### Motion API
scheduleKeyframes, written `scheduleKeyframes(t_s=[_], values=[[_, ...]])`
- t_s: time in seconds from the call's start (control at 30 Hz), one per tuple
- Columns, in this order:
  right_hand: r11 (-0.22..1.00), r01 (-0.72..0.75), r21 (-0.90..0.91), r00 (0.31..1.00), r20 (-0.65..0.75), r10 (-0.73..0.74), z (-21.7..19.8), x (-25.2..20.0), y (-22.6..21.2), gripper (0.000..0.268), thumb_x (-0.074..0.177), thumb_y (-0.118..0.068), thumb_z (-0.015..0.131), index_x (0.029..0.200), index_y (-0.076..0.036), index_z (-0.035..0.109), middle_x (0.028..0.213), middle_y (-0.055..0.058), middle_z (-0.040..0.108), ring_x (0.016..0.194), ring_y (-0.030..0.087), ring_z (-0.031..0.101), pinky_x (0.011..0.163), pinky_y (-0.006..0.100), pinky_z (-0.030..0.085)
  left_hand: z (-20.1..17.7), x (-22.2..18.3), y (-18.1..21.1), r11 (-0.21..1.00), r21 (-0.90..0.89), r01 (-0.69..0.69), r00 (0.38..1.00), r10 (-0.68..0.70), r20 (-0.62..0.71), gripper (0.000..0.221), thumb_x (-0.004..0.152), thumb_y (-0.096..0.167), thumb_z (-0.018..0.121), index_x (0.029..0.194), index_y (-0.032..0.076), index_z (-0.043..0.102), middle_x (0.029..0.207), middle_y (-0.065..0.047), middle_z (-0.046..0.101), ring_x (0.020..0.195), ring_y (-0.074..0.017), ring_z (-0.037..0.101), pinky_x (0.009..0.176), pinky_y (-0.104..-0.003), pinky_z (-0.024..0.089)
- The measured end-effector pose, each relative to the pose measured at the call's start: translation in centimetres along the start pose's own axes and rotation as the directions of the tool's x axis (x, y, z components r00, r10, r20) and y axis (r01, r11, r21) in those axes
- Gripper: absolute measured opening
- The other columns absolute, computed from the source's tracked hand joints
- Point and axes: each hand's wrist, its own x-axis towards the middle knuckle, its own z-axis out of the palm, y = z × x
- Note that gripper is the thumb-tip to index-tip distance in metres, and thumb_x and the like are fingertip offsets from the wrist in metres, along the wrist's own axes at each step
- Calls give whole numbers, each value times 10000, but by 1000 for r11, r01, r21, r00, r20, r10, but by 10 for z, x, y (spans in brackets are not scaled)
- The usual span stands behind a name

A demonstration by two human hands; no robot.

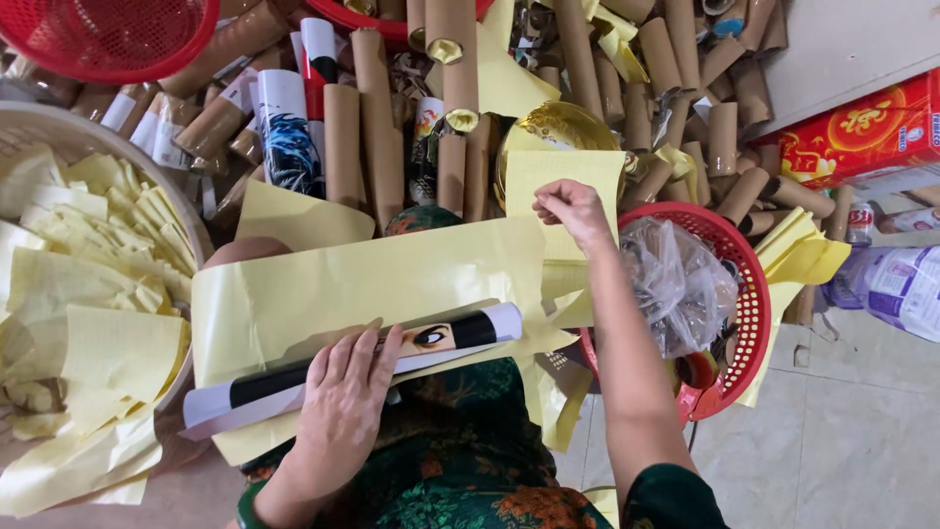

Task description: Rolling printed posters and inserting them into cardboard shipping tubes.

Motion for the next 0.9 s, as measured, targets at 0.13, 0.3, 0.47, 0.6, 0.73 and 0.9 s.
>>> scheduleKeyframes(t_s=[0.13,0.3,0.47,0.6,0.73,0.9], values=[[983,14,-185,980,-195,-51,6,83,39,154,1009,-145,648,1112,-62,728,1039,82,765,969,171,743,820,311,620,11,1,-6,1000,10,28,997,-29,66,778,738,73,565,1493,-1,393,1353,-222,529,1201,-376,509,1056,-503,382],[137,158,-978,920,95,-380,16,139,48,797,669,-390,762,1389,-95,588,1453,236,475,1374,466,453,1101,680,328,38,-1,-14,994,45,100,988,-105,115,722,805,88,533,1512,58,391,1332,-176,545,1199,-356,537,1039,-483,390],[81,41,-996,998,44,38,2,132,60,450,944,-181,623,1389,-248,614,1479,105,485,1357,282,468,1196,502,279,47,6,-18,986,79,150,972,-162,169,724,799,140,541,1508,110,397,1338,-136,551,1201,-319,546,1057,-491,382],[587,98,-804,777,431,460,13,58,21,336,926,-203,601,1240,-171,718,1326,97,718,1172,219,695,1098,361,523,48,9,-20,985,52,163,966,-170,195,729,785,171,549,1498,117,404,1335,-135,554,1197,-314,552,1047,-495,382],[636,306,-708,692,625,362,-12,51,123,336,892,-188,649,1214,-110,706,1263,136,703,1086,228,678,1002,358,512,47,10,-18,987,59,148,963,-157,220,741,774,179,555,1498,120,411,1340,-132,556,1185,-319,558,1049,-492,388],[892,-203,-404,977,-27,210,-23,112,124,241,1035,-338,605,1132,-136,696,1101,134,725,939,199,697,841,346,582,46,11,-14,991,48,126,971,-133,198,703,794,173,558,1484,112,436,1321,-151,566,1179,-321,573,1033,-501,403]])
